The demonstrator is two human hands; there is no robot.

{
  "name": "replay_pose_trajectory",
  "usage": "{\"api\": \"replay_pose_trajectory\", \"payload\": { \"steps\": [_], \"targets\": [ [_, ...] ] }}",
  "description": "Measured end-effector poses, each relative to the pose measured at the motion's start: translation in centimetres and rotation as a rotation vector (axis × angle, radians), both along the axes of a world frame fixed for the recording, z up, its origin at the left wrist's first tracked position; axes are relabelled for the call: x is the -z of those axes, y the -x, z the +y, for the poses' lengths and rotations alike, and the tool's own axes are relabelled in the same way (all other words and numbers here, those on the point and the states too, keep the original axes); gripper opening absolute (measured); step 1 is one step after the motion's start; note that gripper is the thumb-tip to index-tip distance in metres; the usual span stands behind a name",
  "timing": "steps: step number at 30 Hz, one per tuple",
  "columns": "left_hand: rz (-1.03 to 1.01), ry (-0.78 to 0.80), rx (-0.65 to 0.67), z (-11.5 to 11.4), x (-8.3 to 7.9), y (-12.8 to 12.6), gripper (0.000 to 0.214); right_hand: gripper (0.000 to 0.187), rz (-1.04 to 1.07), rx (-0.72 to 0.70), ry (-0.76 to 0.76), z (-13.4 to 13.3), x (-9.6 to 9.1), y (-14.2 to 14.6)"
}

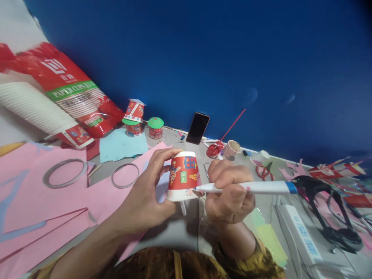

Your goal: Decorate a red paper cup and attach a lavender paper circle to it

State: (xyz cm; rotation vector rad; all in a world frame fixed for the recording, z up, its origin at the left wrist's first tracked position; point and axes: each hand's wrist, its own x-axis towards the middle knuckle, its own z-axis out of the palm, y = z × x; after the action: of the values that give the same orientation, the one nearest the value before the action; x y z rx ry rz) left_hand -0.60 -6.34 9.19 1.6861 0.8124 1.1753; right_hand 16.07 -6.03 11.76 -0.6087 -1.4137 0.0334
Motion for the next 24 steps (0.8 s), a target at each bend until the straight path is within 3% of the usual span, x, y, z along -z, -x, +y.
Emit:
{"api": "replay_pose_trajectory", "payload": {
  "steps": [3,8,17,22,24],
  "targets": [
    [0.002,0.007,-0.016,-0.1,0.0,0.0,0.098,0.030,0.150,-0.008,-0.055,0.2,0.0,0.3],
    [-0.007,-0.006,-0.009,-0.1,-0.1,-0.1,0.100,0.027,-0.006,-0.038,-0.023,-0.2,0.4,-0.6],
    [-0.027,-0.004,-0.021,-0.1,-0.1,-0.1,0.099,0.025,-0.084,0.002,0.051,-0.6,0.4,-0.9],
    [-0.031,0.003,-0.011,-0.1,-0.3,-0.2,0.098,0.030,0.062,0.001,-0.061,-0.1,0.1,-0.4],
    [-0.027,0.008,-0.011,-0.1,-0.3,-0.2,0.097,0.031,-0.017,0.022,-0.046,0.0,0.0,-0.6]
  ]
}}
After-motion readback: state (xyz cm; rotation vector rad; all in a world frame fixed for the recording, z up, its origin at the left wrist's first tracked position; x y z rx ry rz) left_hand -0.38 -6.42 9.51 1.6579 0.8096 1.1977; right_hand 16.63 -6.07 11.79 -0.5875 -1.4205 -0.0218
